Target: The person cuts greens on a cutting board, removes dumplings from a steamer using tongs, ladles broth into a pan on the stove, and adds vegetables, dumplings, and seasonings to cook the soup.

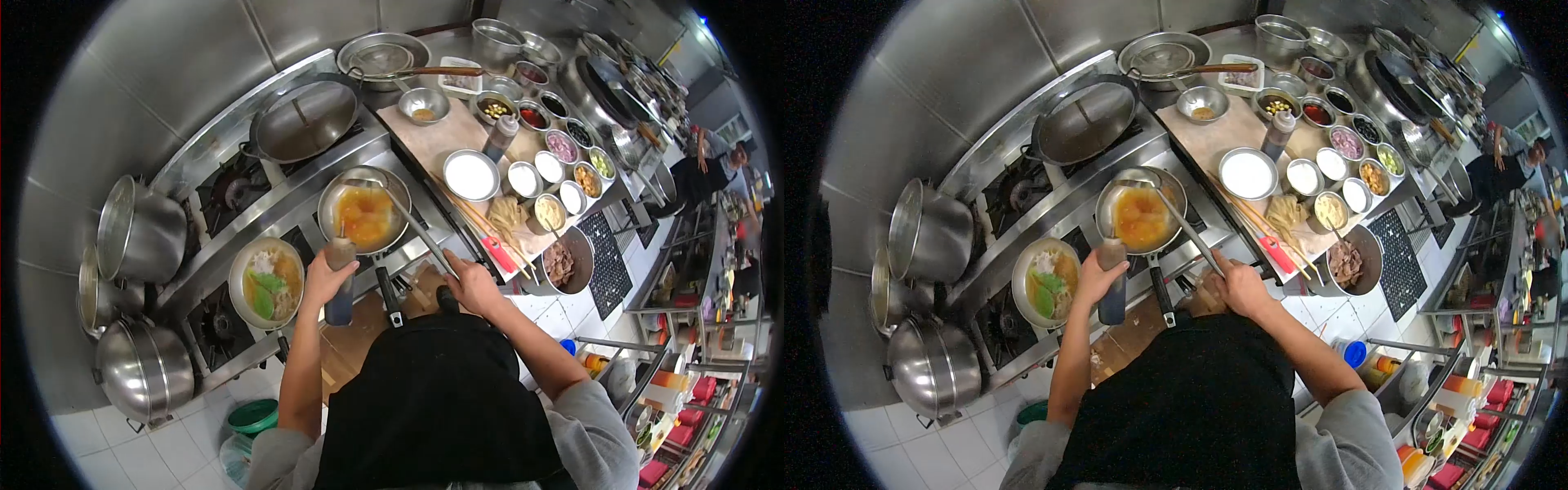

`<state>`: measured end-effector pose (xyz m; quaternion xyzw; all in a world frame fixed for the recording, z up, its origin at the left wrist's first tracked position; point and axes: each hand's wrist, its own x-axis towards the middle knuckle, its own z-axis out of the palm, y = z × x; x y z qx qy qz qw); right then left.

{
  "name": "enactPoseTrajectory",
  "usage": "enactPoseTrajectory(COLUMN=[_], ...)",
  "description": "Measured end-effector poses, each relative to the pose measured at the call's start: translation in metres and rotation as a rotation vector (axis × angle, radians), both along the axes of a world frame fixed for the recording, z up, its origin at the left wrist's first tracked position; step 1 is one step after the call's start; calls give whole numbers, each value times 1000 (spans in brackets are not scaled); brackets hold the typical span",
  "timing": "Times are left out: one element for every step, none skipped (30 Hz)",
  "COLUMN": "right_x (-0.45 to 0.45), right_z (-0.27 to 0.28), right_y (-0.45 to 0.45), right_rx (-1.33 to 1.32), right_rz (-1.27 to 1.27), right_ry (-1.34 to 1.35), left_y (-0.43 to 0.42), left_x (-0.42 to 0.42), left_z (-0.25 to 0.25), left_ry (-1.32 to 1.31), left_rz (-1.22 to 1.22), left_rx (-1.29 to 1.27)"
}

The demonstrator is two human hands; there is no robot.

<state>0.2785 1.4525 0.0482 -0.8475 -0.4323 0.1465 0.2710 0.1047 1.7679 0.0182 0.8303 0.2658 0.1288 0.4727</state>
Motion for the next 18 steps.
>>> enactPoseTrajectory(right_x=[1,1,2,3,5,8,13,17,17,23,30,37,45,51,55,63,72,82], right_z=[1,0,-4,-11,-18,-24,-29,-33,-34,-38,-42,-43,-44,-44,-42,-42,-45,-43], right_y=[-4,-8,-11,-15,-18,-19,-18,-19,-19,-20,-22,-23,-25,-27,-30,-31,-32,-32], right_rx=[12,24,53,85,116,111,108,104,86,86,85,84,88,99,109,116,124,141], right_rz=[-3,-6,3,11,20,25,29,30,-5,-5,-4,0,22,-4,-30,-54,-97,-126], right_ry=[-3,-4,8,19,31,31,30,27,43,43,45,49,34,15,-5,-25,-42,-59], left_y=[0,-1,-5,-7,-5,-9,-14,-19,-18,-22,-27,-31,-34,-39,-49,-58,-65,-70], left_x=[-1,-3,-4,-3,-3,1,7,15,23,36,49,61,77,95,117,141,162,184], left_z=[0,1,10,17,21,38,67,85,90,103,118,128,133,142,157,170,180,187], left_ry=[-20,-66,-112,-159,-156,-132,-110,-90,-127,-170,-213,-252,-327,-378,-429,-481,-516,-532], left_rz=[10,28,45,60,56,71,85,97,78,66,55,47,17,-23,-64,-103,-140,-163], left_rx=[-5,-25,-43,-61,-101,-81,-60,-39,-93,-95,-99,-103,-140,-127,-116,-107,-132,-132])
